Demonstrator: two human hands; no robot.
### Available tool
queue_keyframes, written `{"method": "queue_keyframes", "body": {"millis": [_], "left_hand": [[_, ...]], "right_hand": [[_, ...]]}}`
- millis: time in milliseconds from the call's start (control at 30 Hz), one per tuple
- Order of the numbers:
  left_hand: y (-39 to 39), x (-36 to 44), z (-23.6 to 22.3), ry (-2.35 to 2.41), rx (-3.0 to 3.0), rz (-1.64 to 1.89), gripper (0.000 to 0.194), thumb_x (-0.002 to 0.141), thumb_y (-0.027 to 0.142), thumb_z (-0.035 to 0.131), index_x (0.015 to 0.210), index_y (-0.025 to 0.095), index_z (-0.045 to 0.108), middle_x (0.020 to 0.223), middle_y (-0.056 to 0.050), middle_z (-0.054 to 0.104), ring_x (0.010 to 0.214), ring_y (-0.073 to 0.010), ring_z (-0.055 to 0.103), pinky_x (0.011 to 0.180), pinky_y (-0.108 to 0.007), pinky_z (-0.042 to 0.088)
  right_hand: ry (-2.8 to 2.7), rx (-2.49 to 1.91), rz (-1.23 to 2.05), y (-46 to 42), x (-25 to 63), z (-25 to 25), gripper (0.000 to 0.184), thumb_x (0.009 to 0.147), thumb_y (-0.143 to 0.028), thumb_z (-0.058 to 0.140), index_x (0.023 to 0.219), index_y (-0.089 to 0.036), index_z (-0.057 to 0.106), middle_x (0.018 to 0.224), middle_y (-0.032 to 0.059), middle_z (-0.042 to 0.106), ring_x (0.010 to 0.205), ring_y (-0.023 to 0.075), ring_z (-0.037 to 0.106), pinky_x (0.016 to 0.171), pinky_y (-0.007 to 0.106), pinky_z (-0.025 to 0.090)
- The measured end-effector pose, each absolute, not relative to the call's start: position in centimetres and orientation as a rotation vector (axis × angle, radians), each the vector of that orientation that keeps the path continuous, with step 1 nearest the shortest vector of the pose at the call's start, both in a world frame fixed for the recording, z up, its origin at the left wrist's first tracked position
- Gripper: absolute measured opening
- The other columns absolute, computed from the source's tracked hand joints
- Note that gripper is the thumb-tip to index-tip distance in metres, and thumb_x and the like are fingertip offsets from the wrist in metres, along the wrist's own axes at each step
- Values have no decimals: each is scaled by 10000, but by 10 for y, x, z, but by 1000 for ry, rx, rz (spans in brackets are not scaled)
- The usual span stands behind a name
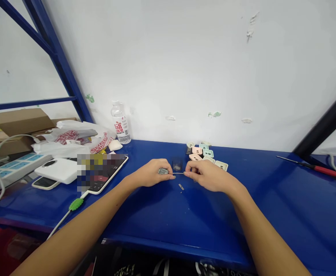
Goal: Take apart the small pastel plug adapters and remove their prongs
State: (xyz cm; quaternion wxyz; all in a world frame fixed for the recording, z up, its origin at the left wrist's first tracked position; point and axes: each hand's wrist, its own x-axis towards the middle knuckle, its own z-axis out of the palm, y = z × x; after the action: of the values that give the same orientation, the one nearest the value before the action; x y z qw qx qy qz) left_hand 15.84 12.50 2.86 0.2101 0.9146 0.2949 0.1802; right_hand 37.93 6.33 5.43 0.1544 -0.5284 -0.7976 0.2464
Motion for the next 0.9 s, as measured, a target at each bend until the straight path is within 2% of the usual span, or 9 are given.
{"method": "queue_keyframes", "body": {"millis": [333, 467, 633, 767, 900], "left_hand": [[125, 159, 28, 811, 2562, 470, 212, 821, 404, 631, 835, 200, 685, 862, -10, 600, 808, -138, 557, 739, -231, 407], [123, 160, 27, 826, 2607, 440, 197, 824, 392, 631, 831, 207, 698, 860, -9, 596, 778, -131, 557, 704, -223, 399], [118, 162, 27, 870, 2691, 432, 166, 823, 362, 638, 828, 213, 710, 844, -11, 601, 754, -128, 558, 664, -220, 382], [116, 162, 29, 911, 2660, 446, 170, 820, 364, 641, 804, 217, 725, 838, -15, 617, 757, -133, 570, 663, -225, 387], [120, 161, 31, 926, 2555, 559, 190, 801, 387, 655, 808, 215, 735, 842, -20, 639, 762, -139, 577, 678, -235, 406]], "right_hand": [[-2318, -1517, 675, 63, 379, 55, 279, 898, -429, 480, 774, -202, 586, 618, -15, 541, 556, 122, 457, 514, 236, 348], [-2328, -1575, 606, 63, 376, 56, 286, 882, -437, 509, 765, -199, 616, 627, -4, 572, 554, 126, 506, 518, 240, 351], [-2253, -1604, 796, 59, 372, 58, 267, 878, -433, 524, 831, -192, 630, 562, -20, 586, 450, 115, 569, 520, 246, 410], [-2109, -1512, 929, 56, 373, 63, 257, 868, -432, 534, 960, -197, 583, 619, 2, 614, 556, 152, 623, 486, 244, 437], [-1905, -1264, 1107, 57, 379, 66, 214, 838, -353, 583, 970, -191, 537, 824, 48, 655, 775, 196, 685, 682, 316, 549]]}}
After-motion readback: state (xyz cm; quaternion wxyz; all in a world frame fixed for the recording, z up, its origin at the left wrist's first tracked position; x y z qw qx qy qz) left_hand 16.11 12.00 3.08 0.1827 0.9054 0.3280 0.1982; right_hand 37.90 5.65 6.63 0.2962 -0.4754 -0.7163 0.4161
